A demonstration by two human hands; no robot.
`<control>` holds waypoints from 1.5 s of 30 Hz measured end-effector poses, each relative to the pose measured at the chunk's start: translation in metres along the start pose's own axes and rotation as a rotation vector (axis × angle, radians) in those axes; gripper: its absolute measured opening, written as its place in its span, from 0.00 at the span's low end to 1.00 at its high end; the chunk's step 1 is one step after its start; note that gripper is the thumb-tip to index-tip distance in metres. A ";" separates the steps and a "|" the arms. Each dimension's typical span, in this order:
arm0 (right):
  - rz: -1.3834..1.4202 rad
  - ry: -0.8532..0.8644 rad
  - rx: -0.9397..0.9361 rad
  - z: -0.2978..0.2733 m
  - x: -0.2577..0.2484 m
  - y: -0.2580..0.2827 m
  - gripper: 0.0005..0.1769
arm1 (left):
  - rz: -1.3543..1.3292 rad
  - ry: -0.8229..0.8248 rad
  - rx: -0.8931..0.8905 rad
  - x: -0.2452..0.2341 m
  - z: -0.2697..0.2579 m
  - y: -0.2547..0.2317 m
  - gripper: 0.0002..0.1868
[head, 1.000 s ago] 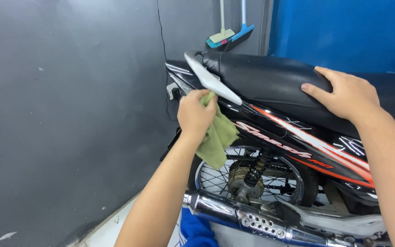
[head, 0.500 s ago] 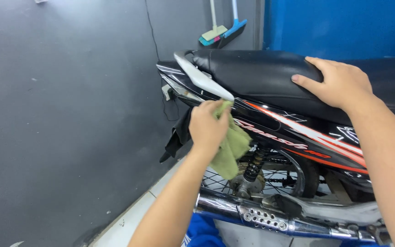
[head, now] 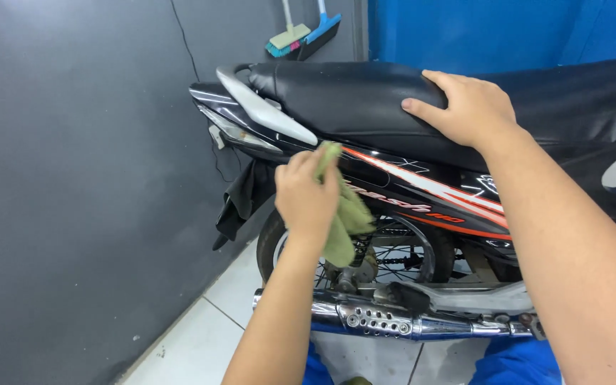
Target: The person wipes the side panels and rear section of a black Suzuki motorcycle using a green cloth. They repeatedly rub the same areas around the seat and rear fender, occasionally adjusting their grip on the cloth.
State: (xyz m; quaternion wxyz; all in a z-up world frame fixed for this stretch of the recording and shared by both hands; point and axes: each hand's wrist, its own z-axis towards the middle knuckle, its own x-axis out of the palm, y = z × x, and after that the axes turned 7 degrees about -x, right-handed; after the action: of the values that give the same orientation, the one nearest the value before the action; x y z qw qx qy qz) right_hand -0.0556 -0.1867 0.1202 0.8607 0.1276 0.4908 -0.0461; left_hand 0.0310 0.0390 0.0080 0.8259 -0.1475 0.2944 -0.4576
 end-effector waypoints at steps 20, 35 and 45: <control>-0.011 -0.069 -0.070 0.006 0.008 -0.014 0.47 | 0.019 0.119 0.128 0.041 -0.040 -0.076 0.11; 0.264 -0.883 -0.215 -0.117 0.096 0.030 0.13 | -0.263 0.051 0.000 0.051 -0.061 -0.053 0.22; 0.000 -0.568 0.054 -0.139 0.140 0.069 0.40 | -1.307 0.917 -0.580 -0.002 -0.077 -0.015 0.36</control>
State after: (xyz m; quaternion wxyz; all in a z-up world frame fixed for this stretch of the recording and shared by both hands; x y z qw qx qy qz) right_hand -0.0850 -0.0770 -0.0547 0.9600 0.1325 0.2285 -0.0932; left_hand -0.0272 0.0347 -0.0438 0.1239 -0.2938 0.5612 -0.7638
